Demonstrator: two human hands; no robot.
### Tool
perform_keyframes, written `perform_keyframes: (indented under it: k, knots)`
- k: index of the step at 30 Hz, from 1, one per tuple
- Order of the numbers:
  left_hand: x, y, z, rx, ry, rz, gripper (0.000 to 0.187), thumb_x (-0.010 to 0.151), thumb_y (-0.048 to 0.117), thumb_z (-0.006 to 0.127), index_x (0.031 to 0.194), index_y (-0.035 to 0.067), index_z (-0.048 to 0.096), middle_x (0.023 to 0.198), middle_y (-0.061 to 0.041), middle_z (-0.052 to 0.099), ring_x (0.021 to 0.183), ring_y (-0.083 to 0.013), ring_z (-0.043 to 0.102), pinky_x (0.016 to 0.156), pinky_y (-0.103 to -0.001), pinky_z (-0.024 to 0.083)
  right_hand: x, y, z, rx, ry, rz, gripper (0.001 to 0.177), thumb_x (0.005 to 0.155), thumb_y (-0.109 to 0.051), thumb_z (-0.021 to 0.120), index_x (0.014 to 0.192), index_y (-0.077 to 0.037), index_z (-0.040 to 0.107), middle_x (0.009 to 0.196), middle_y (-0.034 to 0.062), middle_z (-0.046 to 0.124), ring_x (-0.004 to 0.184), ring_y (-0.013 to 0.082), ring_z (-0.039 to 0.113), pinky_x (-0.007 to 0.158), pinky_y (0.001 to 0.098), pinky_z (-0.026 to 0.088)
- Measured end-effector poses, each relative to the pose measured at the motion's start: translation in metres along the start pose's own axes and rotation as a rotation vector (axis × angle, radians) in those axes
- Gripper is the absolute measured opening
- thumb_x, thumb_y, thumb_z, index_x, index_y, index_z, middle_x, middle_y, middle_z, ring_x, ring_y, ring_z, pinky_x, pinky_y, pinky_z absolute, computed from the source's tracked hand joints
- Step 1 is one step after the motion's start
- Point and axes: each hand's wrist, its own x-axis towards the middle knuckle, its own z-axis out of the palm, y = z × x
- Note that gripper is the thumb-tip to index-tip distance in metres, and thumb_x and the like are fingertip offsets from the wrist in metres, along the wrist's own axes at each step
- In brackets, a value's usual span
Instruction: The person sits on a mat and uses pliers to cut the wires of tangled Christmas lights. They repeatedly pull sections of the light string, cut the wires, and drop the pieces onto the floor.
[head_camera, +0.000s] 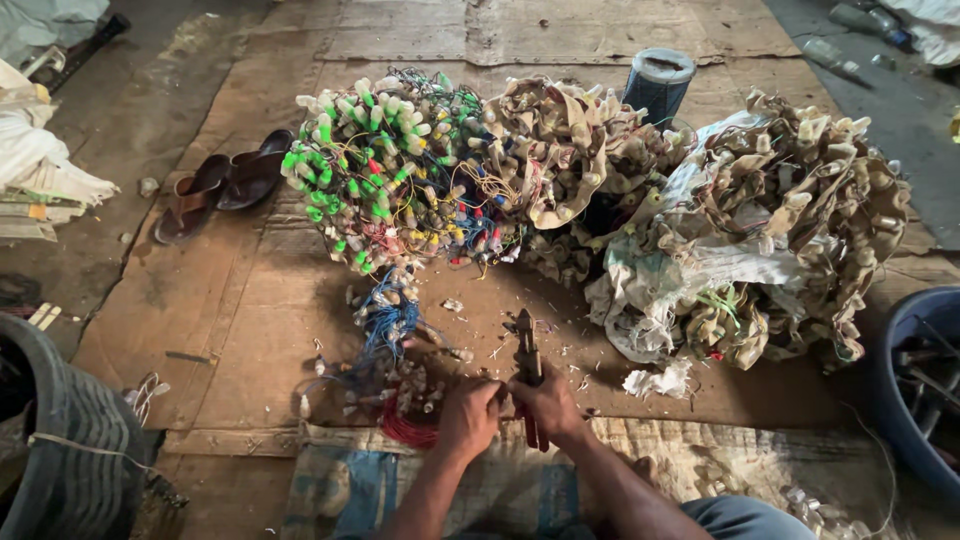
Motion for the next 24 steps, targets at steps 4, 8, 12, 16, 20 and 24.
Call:
perform_keyframes:
  k: [4, 8, 12, 16, 20, 24]
  knots:
    - [0.0, -0.02, 0.023, -0.141, -0.018, -0.376, 0.022, 0.094, 0.02, 0.064, 0.108, 0.009, 0.076, 0.093, -0.019, 0.074, 0.085, -0.0378, 0.073, 0.077, -0.047, 0.056, 0.016, 0.035, -0.012, 0.019, 0.139, 0.209, 0.024, 0.089, -0.014, 0.071, 0.106, -0.001, 0.061, 0.072, 0.0077, 0.063, 0.06, 0.0201, 0.063, 0.057, 0.0368, 0.058]
    - [0.003, -0.048, 0.032, -0.208, 0.224, -0.343, 0.024, 0.093, 0.026, 0.066, 0.097, 0.004, 0.076, 0.088, -0.021, 0.074, 0.082, -0.042, 0.071, 0.072, -0.048, 0.054, 0.017, 0.048, -0.02, -0.201, 0.177, 0.296, 0.031, 0.096, -0.027, 0.07, 0.102, 0.003, 0.067, 0.073, 0.0075, 0.059, 0.062, 0.0185, 0.056, 0.056, 0.036, 0.049]
    - [0.006, -0.06, 0.029, -0.177, 0.227, -0.363, 0.026, 0.094, 0.028, 0.067, 0.099, 0.004, 0.077, 0.088, -0.022, 0.073, 0.083, -0.0426, 0.07, 0.073, -0.048, 0.054, 0.006, 0.034, -0.006, -0.167, 0.053, 0.182, 0.029, 0.096, -0.026, 0.07, 0.096, 0.003, 0.069, 0.077, 0.0069, 0.068, 0.063, 0.0156, 0.057, 0.055, 0.0333, 0.045]
    - [0.01, -0.055, 0.016, -0.138, 0.225, -0.351, 0.023, 0.095, 0.024, 0.065, 0.097, 0.004, 0.077, 0.089, -0.02, 0.074, 0.084, -0.0413, 0.069, 0.075, -0.047, 0.053, -0.007, 0.006, -0.007, -0.27, -0.058, 0.299, 0.027, 0.092, -0.024, 0.067, 0.099, 0.001, 0.068, 0.077, 0.0089, 0.071, 0.061, 0.0229, 0.058, 0.057, 0.0405, 0.047]
    - [0.017, -0.047, 0.0, -0.018, 0.314, -0.193, 0.018, 0.09, 0.015, 0.063, 0.097, 0.005, 0.077, 0.089, -0.019, 0.074, 0.083, -0.041, 0.068, 0.076, -0.048, 0.053, -0.016, -0.004, -0.01, -0.54, -0.21, 0.083, 0.03, 0.087, -0.021, 0.068, 0.109, -0.001, 0.073, 0.083, 0.0059, 0.074, 0.079, 0.0203, 0.069, 0.077, 0.0389, 0.055]
    - [0.019, -0.04, -0.01, 0.047, 0.269, -0.105, 0.011, 0.084, 0.007, 0.064, 0.091, 0.005, 0.072, 0.082, -0.018, 0.071, 0.081, -0.041, 0.066, 0.073, -0.051, 0.05, -0.025, 0.004, 0.001, -0.471, -0.315, 0.167, 0.032, 0.091, -0.023, 0.065, 0.116, -0.004, 0.067, 0.091, 0.0076, 0.07, 0.087, 0.0246, 0.07, 0.081, 0.0417, 0.058]
